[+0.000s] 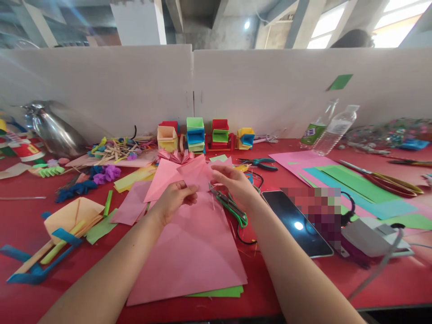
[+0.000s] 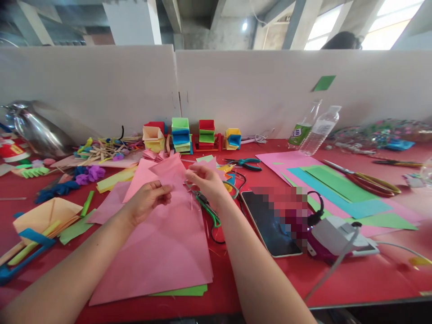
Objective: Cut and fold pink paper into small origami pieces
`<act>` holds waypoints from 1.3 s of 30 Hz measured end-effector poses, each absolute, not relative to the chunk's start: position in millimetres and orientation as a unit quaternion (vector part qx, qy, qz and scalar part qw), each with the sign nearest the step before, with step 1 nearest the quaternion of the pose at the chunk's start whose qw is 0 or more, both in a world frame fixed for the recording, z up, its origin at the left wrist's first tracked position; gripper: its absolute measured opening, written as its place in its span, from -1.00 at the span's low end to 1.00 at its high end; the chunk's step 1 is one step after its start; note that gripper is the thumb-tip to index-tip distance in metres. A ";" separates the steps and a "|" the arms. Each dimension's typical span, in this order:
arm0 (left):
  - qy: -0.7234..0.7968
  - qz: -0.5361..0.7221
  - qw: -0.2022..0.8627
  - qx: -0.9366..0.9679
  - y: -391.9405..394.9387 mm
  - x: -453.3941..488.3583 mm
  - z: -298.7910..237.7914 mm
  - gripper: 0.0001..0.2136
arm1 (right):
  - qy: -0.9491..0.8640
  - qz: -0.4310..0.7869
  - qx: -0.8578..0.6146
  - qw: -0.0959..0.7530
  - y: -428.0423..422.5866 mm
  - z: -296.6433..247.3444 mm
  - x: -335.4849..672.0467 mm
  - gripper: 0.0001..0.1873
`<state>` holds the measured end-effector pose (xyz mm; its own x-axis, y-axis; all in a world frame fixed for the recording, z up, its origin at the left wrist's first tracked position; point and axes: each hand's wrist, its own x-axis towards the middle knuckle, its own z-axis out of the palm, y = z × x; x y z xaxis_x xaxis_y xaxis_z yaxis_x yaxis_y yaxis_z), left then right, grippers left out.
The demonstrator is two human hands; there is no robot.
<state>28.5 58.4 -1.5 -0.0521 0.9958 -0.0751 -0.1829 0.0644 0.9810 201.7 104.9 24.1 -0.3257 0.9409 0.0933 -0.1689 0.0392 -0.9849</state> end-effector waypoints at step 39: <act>0.442 0.669 0.490 0.342 67.1 27.2 -10.0 -0.80 | -0.763 0.299 -0.305 0.485 95.7 14.1 185.1 -0.63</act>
